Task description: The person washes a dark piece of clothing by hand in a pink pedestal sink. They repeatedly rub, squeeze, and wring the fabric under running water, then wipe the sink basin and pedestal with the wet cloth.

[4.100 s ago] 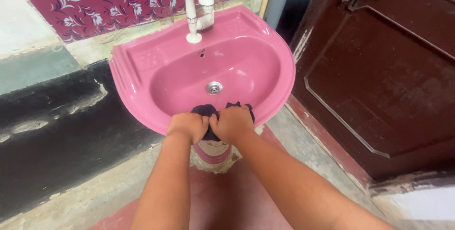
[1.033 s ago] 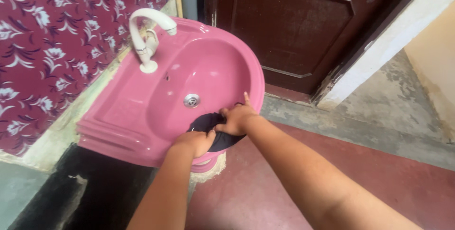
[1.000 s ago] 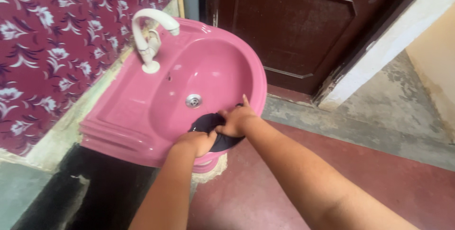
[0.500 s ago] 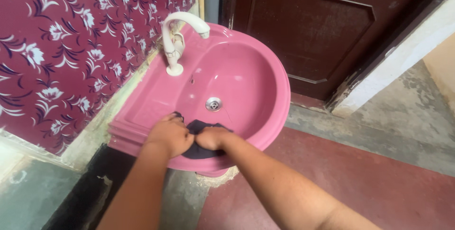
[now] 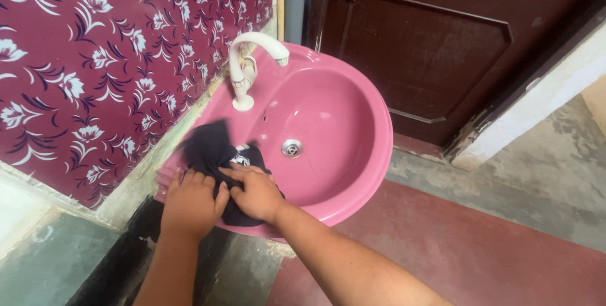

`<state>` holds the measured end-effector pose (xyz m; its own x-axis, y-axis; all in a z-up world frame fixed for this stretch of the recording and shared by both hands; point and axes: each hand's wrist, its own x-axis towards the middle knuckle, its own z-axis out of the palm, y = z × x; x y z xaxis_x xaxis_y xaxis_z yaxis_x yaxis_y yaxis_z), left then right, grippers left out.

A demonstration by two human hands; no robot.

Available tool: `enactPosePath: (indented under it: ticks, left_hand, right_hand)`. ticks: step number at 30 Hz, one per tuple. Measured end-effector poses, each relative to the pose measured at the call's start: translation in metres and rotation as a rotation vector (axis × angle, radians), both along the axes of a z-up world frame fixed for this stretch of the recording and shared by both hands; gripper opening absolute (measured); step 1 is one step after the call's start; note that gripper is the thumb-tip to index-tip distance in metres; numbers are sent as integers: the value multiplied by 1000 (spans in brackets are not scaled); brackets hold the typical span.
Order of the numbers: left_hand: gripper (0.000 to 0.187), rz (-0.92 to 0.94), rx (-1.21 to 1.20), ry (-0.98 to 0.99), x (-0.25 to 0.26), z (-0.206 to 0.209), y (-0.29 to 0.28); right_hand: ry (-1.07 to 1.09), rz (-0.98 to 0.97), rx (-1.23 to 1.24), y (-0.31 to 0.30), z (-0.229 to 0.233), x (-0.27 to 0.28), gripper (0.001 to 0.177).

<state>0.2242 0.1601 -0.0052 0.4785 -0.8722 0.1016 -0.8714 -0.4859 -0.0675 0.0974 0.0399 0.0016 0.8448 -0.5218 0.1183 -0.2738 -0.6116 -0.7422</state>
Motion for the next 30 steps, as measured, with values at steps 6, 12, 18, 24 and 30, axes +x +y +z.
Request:
enactPosePath:
  ticks: [6, 12, 18, 24, 30]
  left_hand:
    - [53, 73, -293, -48, -28, 0, -1]
    - [73, 235, -66, 109, -43, -1, -6]
    - [83, 337, 77, 37, -88, 4, -16]
    - [82, 397, 116, 12, -115, -3, -27]
    - [108, 360, -149, 318, -111, 21, -25]
  right_hand:
    - [-11, 86, 7, -1, 1, -21, 51]
    - [27, 113, -164, 7, 8, -52, 57]
    - [-25, 215, -170, -8, 29, -93, 57]
    - [-215, 136, 99, -18, 33, -109, 81]
    - [-304, 166, 168, -30, 24, -109, 49]
